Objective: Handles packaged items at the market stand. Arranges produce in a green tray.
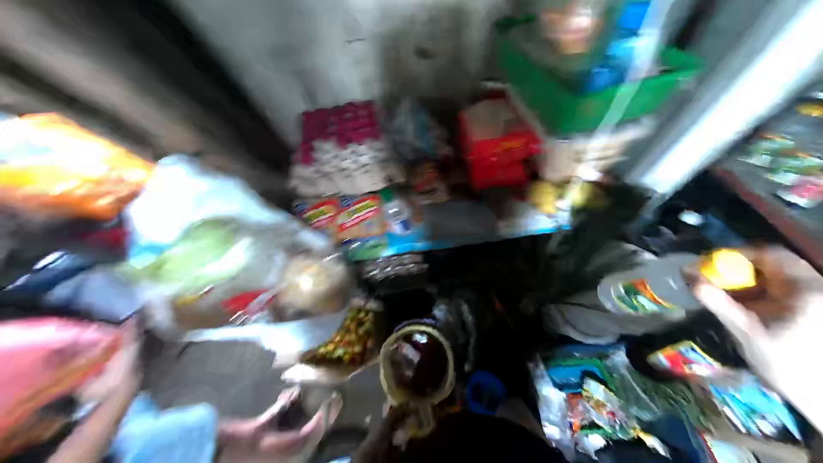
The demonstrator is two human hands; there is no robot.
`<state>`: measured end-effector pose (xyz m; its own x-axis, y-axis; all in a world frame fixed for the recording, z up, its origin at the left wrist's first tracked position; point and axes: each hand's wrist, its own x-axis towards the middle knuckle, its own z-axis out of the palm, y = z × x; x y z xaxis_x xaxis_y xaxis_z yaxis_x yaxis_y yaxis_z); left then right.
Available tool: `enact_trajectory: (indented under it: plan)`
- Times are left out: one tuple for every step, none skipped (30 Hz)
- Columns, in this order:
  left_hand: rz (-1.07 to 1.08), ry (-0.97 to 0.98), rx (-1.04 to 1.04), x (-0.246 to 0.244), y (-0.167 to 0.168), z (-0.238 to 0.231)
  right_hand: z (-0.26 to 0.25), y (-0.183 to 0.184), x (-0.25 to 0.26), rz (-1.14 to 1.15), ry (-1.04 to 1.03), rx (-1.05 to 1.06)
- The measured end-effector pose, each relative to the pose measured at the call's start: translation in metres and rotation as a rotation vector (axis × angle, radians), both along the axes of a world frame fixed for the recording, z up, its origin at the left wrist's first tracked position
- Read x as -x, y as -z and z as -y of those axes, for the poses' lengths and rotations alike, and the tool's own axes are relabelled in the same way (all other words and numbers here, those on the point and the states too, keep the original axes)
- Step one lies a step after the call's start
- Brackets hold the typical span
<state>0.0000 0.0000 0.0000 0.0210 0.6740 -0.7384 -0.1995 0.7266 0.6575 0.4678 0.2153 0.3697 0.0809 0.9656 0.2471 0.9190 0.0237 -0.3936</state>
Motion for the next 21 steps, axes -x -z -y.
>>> enact_trajectory:
  plan:
    - [0.028, -0.018, 0.056, 0.005, -0.015, 0.0, 0.009, -0.008, 0.036, -0.072, -0.14, 0.02]
    - [0.053, -0.069, 0.093, 0.009, -0.028, -0.002, 0.016, -0.013, 0.071, -0.139, -0.275, 0.034]
    - [0.088, -0.118, 0.118, 0.014, -0.038, -0.004, 0.022, -0.015, 0.107, -0.196, -0.4, 0.054]
    - [0.123, -0.156, 0.125, 0.019, -0.047, -0.006, 0.028, -0.013, 0.141, -0.221, -0.527, 0.05]
    - [0.149, -0.162, 0.106, 0.026, -0.058, -0.005, 0.033, -0.01, 0.173, -0.22, -0.653, 0.021]
    - [0.158, -0.177, 0.098, 0.033, -0.064, -0.004, 0.037, -0.005, 0.205, -0.218, -0.754, -0.023]
    - [0.154, -0.202, 0.093, 0.04, -0.066, -0.001, 0.04, 0.002, 0.238, -0.238, -0.837, -0.079]
    - [0.148, -0.22, 0.085, 0.048, -0.065, 0.004, 0.043, 0.01, 0.27, -0.274, -0.908, -0.13]
    - [0.157, -0.243, 0.097, 0.058, -0.064, 0.011, 0.046, 0.017, 0.301, -0.311, -0.975, -0.174]
    - [0.182, -0.271, 0.106, 0.069, -0.065, 0.019, 0.049, 0.023, 0.33, -0.34, -1.04, -0.211]
    - [0.21, -0.291, 0.095, 0.078, -0.072, 0.026, 0.052, 0.026, 0.357, -0.357, -1.104, -0.228]
    - [0.239, -0.317, 0.076, 0.087, -0.079, 0.032, 0.055, 0.028, 0.381, -0.363, -1.163, -0.23]
    - [0.274, -0.352, 0.047, 0.095, -0.086, 0.039, 0.059, 0.028, 0.402, -0.36, -1.218, -0.225]
    - [0.312, -0.394, 0.014, 0.104, -0.088, 0.046, 0.063, 0.026, 0.421, -0.346, -1.267, -0.219]
    - [0.34, -0.425, -0.029, 0.114, -0.086, 0.054, 0.067, 0.024, 0.439, -0.325, -1.305, -0.219]
    - [0.363, -0.426, -0.099, 0.124, -0.082, 0.063, 0.07, 0.022, 0.456, -0.306, -1.338, -0.217]
    - [0.381, -0.405, -0.184, 0.134, -0.079, 0.071, 0.074, 0.019, 0.471, -0.294, -1.365, -0.216]
    - [0.401, -0.381, -0.253, 0.143, -0.076, 0.078, 0.077, 0.016, 0.484, -0.286, -1.385, -0.203]
    - [0.413, -0.375, -0.296, 0.149, -0.074, 0.082, 0.078, 0.013, 0.496, -0.277, -1.403, -0.179]
    - [0.412, -0.379, -0.32, 0.153, -0.072, 0.086, 0.079, 0.011, 0.506, -0.27, -1.422, -0.15]
    - [0.422, -0.381, -0.338, 0.156, -0.071, 0.089, 0.079, 0.009, 0.516, -0.262, -1.437, -0.124]
